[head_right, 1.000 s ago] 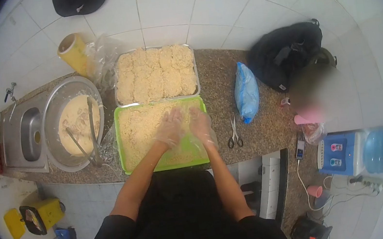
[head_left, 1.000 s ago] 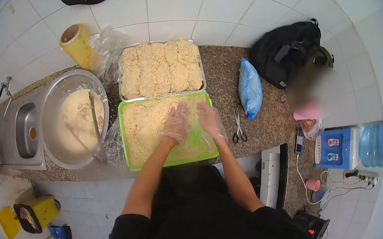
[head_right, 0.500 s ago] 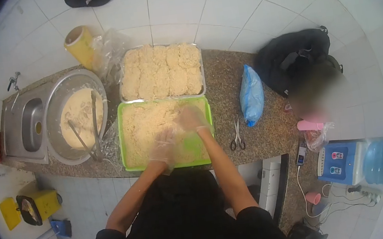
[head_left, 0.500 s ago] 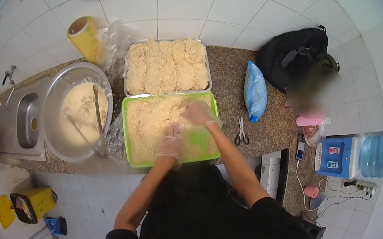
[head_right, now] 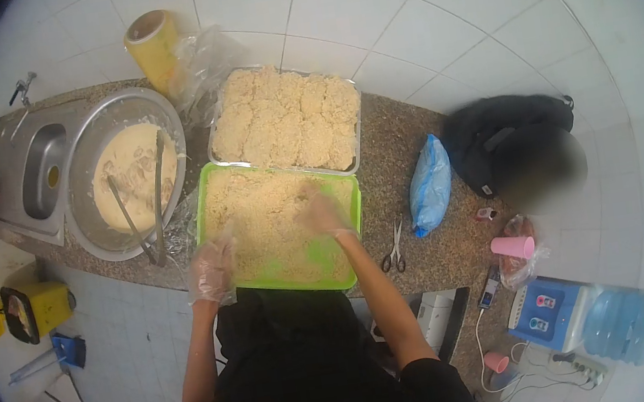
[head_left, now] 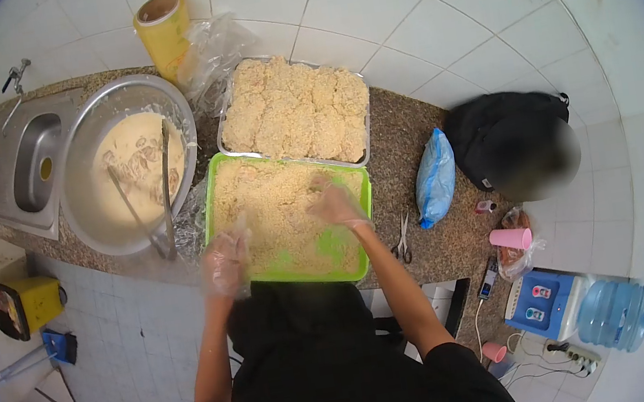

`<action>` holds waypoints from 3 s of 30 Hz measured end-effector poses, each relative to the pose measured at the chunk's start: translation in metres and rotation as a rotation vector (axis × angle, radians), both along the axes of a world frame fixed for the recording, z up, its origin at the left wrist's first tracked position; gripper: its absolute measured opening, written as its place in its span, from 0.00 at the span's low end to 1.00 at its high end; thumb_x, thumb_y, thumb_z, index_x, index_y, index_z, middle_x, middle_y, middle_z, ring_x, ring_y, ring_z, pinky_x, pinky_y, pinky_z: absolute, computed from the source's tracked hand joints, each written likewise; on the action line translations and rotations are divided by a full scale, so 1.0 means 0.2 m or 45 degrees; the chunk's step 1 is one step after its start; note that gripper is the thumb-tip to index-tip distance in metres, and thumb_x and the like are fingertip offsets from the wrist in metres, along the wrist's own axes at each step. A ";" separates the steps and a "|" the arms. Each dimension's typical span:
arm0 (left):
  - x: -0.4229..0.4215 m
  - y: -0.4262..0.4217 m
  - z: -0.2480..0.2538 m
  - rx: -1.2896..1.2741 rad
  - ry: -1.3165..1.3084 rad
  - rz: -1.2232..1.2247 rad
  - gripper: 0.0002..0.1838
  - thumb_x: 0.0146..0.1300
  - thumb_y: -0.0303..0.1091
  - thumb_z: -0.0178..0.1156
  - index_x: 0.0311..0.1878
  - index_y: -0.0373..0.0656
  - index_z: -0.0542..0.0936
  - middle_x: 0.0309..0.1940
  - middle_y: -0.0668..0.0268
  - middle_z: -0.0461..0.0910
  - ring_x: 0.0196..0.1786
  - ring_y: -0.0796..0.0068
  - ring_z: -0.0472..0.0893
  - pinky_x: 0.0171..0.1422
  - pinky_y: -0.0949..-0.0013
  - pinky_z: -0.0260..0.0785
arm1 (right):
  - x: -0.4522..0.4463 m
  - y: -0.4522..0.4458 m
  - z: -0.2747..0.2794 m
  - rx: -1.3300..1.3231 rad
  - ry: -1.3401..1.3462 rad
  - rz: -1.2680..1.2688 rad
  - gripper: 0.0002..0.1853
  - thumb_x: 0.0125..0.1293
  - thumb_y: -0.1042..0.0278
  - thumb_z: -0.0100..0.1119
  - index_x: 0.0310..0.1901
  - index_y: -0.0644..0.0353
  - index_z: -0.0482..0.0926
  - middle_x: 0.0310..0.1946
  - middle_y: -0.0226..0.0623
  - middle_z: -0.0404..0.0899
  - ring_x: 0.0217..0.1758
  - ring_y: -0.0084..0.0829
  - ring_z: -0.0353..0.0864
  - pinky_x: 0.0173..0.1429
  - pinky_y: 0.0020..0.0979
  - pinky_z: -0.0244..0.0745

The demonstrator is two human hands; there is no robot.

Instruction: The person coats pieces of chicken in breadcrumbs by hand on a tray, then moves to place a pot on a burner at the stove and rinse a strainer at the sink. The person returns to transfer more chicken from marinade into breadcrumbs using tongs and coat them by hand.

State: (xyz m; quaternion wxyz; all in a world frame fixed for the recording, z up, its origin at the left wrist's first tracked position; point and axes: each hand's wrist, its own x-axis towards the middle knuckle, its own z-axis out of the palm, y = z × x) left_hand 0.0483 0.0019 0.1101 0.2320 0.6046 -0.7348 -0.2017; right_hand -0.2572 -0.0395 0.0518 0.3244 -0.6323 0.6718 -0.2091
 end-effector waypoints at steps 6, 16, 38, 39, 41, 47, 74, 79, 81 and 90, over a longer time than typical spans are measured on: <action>0.04 0.02 -0.11 -0.056 0.021 0.029 0.15 0.69 0.42 0.66 0.33 0.40 0.80 0.29 0.51 0.80 0.33 0.46 0.81 0.37 0.49 0.74 | 0.01 -0.03 0.22 0.528 0.089 0.060 0.26 0.58 0.59 0.75 0.56 0.64 0.85 0.42 0.54 0.88 0.45 0.41 0.89 0.52 0.38 0.80; -0.09 -0.05 -0.13 0.139 0.010 -0.118 0.13 0.71 0.40 0.61 0.53 0.46 0.85 0.42 0.57 0.86 0.44 0.52 0.85 0.49 0.52 0.78 | 0.01 -0.34 0.91 0.452 0.198 0.216 0.18 0.59 0.60 0.68 0.43 0.68 0.85 0.35 0.61 0.83 0.43 0.55 0.86 0.48 0.46 0.78; -0.01 0.04 -0.31 0.044 -0.043 0.223 0.22 0.70 0.44 0.62 0.58 0.36 0.82 0.39 0.44 0.85 0.42 0.43 0.85 0.48 0.48 0.78 | 0.07 0.19 0.01 0.397 -0.643 -0.609 0.17 0.73 0.63 0.63 0.58 0.62 0.82 0.51 0.38 0.85 0.52 0.32 0.84 0.54 0.33 0.79; -0.03 0.05 -0.36 0.135 -0.082 0.269 0.23 0.68 0.44 0.63 0.59 0.38 0.82 0.39 0.44 0.85 0.43 0.43 0.85 0.49 0.49 0.78 | 0.08 0.24 -0.08 0.558 -0.898 -0.670 0.18 0.73 0.61 0.63 0.58 0.62 0.82 0.51 0.34 0.85 0.51 0.29 0.83 0.53 0.32 0.79; -0.07 0.05 -0.39 0.276 -0.037 0.298 0.24 0.67 0.44 0.64 0.60 0.37 0.82 0.42 0.42 0.85 0.45 0.42 0.85 0.51 0.48 0.78 | 0.13 0.23 -0.20 0.807 -1.076 -0.472 0.21 0.73 0.58 0.65 0.60 0.64 0.81 0.54 0.32 0.84 0.53 0.29 0.82 0.53 0.31 0.79; -0.08 0.02 -0.29 0.423 0.147 0.221 0.23 0.69 0.47 0.62 0.56 0.37 0.83 0.44 0.41 0.84 0.47 0.38 0.84 0.55 0.46 0.76 | 0.53 0.09 -0.10 0.722 -0.833 -0.374 0.31 0.63 0.50 0.73 0.60 0.66 0.82 0.57 0.42 0.84 0.56 0.36 0.83 0.56 0.35 0.79; -0.42 0.11 -0.22 0.490 0.143 -0.303 0.17 0.65 0.38 0.60 0.51 0.36 0.83 0.45 0.41 0.84 0.49 0.43 0.85 0.55 0.48 0.77 | 0.33 0.43 0.07 0.302 -0.687 -0.490 0.28 0.62 0.62 0.71 0.62 0.66 0.78 0.47 0.50 0.87 0.48 0.43 0.87 0.54 0.37 0.81; -0.32 0.06 -0.26 -0.398 -0.007 -0.621 0.19 0.72 0.37 0.53 0.57 0.31 0.77 0.54 0.39 0.81 0.52 0.42 0.83 0.56 0.46 0.76 | 0.28 0.35 0.11 -0.233 0.097 -0.364 0.13 0.62 0.65 0.68 0.45 0.64 0.87 0.40 0.49 0.89 0.41 0.38 0.89 0.45 0.33 0.81; -0.33 0.05 -0.31 0.157 -0.228 -0.694 0.18 0.72 0.35 0.52 0.55 0.30 0.76 0.58 0.39 0.78 0.51 0.41 0.83 0.55 0.45 0.76 | 0.28 0.29 0.03 -0.222 0.089 -0.335 0.11 0.61 0.64 0.68 0.38 0.63 0.89 0.37 0.49 0.89 0.38 0.39 0.90 0.44 0.35 0.81; -0.28 -0.01 -0.27 0.249 -0.411 -0.881 0.26 0.69 0.32 0.48 0.67 0.29 0.71 0.51 0.41 0.83 0.49 0.42 0.86 0.52 0.49 0.79 | 0.31 0.21 0.09 -0.690 0.600 -0.387 0.19 0.57 0.54 0.73 0.30 0.66 0.86 0.23 0.57 0.82 0.29 0.53 0.84 0.37 0.48 0.77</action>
